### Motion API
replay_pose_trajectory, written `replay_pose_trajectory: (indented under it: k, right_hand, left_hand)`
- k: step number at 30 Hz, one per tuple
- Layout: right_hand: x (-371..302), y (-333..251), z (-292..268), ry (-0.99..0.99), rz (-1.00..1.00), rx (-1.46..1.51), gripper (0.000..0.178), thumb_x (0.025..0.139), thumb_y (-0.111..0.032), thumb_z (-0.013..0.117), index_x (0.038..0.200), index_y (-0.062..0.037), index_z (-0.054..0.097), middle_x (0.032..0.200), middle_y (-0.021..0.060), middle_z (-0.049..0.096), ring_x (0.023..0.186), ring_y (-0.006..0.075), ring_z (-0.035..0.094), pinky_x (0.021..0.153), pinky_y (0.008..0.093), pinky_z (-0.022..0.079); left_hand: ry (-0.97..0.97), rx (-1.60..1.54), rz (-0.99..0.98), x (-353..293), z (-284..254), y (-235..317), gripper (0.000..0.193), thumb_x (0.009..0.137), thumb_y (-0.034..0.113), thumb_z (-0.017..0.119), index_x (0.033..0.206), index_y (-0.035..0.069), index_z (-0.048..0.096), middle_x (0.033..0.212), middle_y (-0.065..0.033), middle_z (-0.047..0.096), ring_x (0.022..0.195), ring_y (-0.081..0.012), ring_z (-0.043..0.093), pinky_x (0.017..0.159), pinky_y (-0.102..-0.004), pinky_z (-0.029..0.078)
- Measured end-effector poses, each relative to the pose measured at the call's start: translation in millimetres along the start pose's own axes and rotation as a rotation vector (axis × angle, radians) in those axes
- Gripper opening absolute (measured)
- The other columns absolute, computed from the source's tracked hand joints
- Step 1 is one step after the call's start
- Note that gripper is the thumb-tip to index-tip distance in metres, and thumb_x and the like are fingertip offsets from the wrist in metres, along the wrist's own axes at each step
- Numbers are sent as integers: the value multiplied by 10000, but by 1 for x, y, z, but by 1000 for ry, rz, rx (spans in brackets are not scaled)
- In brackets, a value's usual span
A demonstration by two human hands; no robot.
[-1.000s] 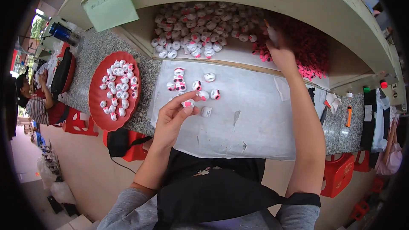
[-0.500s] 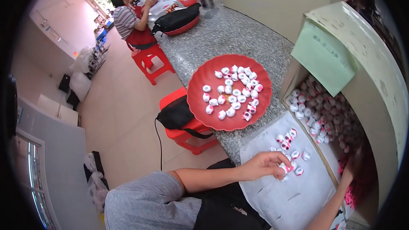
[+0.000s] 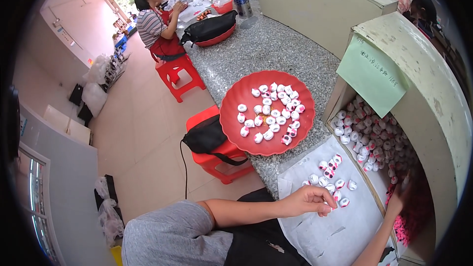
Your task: The recorder applies glue to small toy components and assembles them at a factory workbench.
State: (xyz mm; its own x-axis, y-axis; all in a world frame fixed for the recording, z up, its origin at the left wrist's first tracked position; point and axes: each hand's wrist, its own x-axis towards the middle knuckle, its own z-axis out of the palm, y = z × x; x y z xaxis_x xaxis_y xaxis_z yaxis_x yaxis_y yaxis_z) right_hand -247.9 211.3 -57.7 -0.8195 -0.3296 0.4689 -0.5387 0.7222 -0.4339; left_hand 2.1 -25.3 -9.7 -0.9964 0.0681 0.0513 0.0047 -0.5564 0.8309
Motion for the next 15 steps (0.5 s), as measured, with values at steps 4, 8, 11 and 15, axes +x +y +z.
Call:
replay_pose_trajectory:
  k: [4, 8, 11, 15]
  right_hand:
    - [-31, -22, -35, 197, -23, -9, 412, 721, -44, 474, 1108, 37, 361, 1111, 180, 410, 984, 252, 428, 852, 298, 331]
    - [-70, -125, -64, 42, 282, 607, 299, 712, -34, 442, 993, -12, 344, 920, 93, 394, 657, 131, 445, 526, 223, 390]
    - [-102, -177, -78, 16, 405, 909, 307, 702, -40, 441, 990, -13, 338, 917, 83, 380, 643, 116, 451, 403, 208, 386]
    - [-123, -207, -87, 47, 475, 1029, 297, 702, -35, 488, 972, 4, 370, 938, 112, 356, 691, 160, 492, 467, 232, 454]
  left_hand:
    - [-37, -47, -25, 2, 0, 3, 265, 753, 28, 529, 1012, 7, 476, 881, -21, 522, 747, -65, 510, 675, -208, 417]
    - [30, -24, -62, -2, -9, 6, 290, 774, 23, 488, 1062, 1, 457, 951, -51, 517, 807, -112, 528, 733, -246, 433]
    - [12, -55, -67, 1, 1, 10, 268, 765, 9, 493, 1033, -3, 481, 967, -67, 512, 833, -131, 524, 744, -255, 436]
    - [30, -24, -58, 6, 7, -1, 275, 739, -10, 516, 1012, -5, 489, 1014, -89, 489, 893, -151, 501, 796, -301, 428]
